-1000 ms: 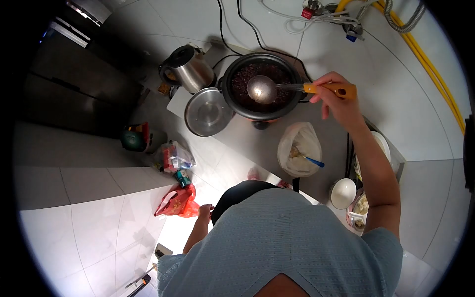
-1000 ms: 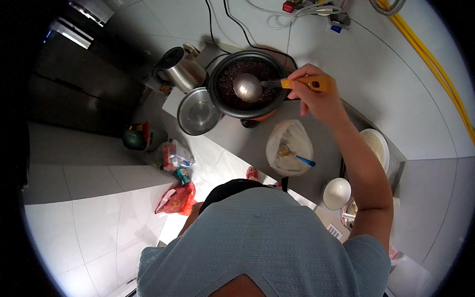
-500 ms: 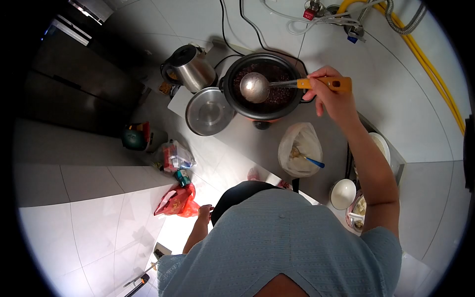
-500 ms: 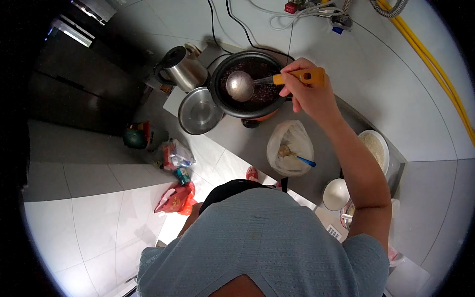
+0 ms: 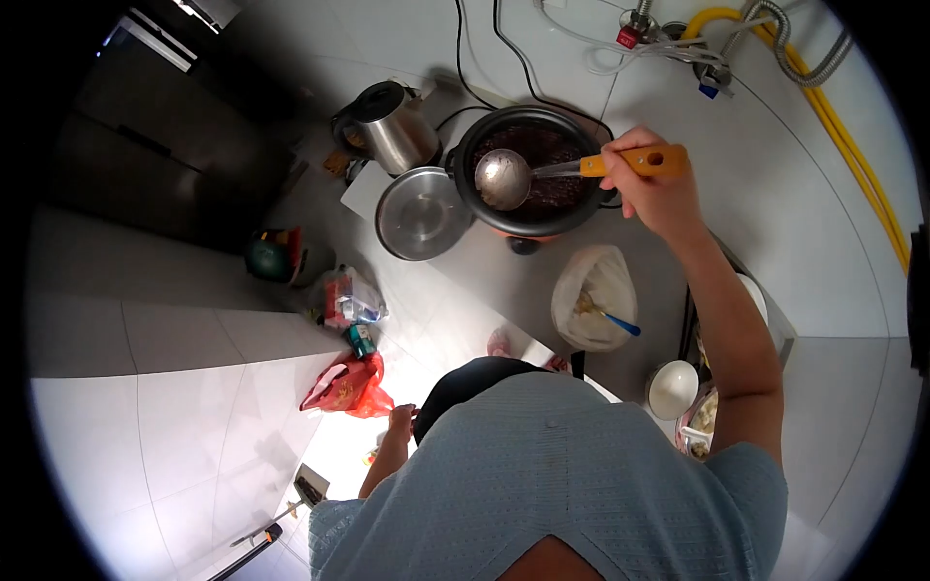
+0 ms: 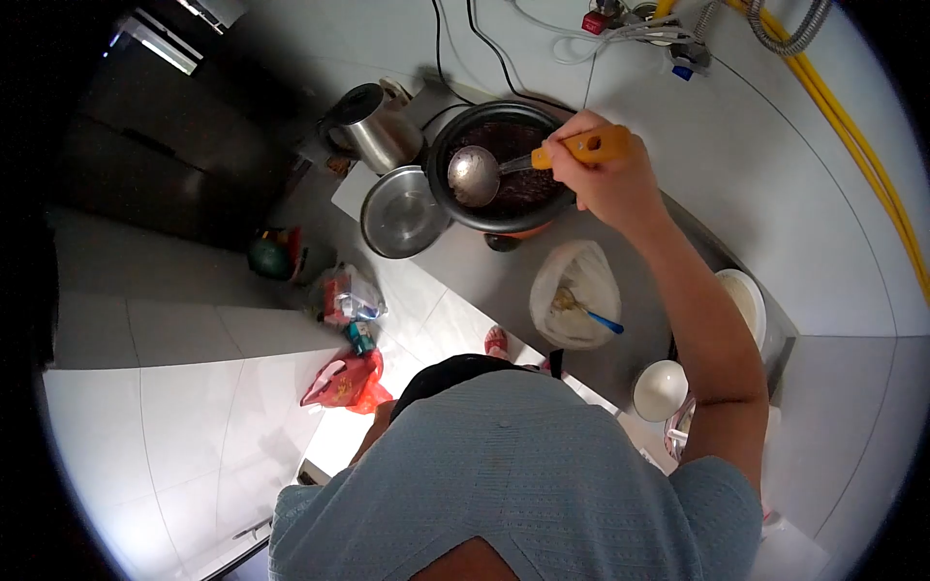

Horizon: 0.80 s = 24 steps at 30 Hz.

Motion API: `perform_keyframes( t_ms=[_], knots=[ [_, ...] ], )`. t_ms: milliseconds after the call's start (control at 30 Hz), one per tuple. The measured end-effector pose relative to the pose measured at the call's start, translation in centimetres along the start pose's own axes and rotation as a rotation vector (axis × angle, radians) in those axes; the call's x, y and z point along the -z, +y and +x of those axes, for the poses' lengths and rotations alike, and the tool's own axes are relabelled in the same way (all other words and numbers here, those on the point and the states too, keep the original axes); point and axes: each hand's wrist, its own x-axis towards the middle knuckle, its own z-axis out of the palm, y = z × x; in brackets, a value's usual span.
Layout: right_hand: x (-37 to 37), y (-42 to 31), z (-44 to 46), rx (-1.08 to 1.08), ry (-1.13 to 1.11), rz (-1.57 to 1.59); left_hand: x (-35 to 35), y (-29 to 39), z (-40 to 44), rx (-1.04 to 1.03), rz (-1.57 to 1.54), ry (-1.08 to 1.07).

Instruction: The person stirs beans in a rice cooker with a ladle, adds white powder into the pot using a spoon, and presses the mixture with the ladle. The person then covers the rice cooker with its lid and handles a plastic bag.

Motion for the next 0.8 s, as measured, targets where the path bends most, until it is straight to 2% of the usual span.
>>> perform_keyframes(
  t_ms=[167, 233, 400, 467, 533, 600, 733, 800],
  knots=[
    [-1.8, 0.8, 1.3, 0.129, -0.013, 0.015, 0.5, -0.9, -0.5, 0.004, 0.002, 0.004],
    [-1.8, 0.2, 2.3, -0.023, 0.014, 0.025, 0.5, -1.0, -0.7, -0.002, -0.001, 0.007],
    [-1.1, 1.3, 5.5, -0.088, 0.152, 0.081, 0.5, -0.8, -0.8, -0.014, -0.001, 0.009],
    [-0.1, 2.8, 6.4, -0.136, 0.274, 0.036, 0.4, -0.8, -0.7, -0.015, 0.001, 0.011],
    [1.1, 3.1, 6.3, -0.201, 0.280, -0.030, 0.4, -0.8, -0.7, -0.017, 0.004, 0.011],
    [2.2, 4.0, 6.1, -0.279, 0.399, 0.104, 0.4, -0.8, -0.8, -0.019, 0.007, 0.016],
    [4.6, 5.8, 3.9, -0.338, 0.466, 0.178, 0.5, -0.6, -1.1, -0.025, 0.013, 0.024],
    [5.3, 6.3, 2.1, -0.460, 0.474, 0.283, 0.5, -0.4, -1.3, -0.033, 0.023, 0.033]
  ],
)
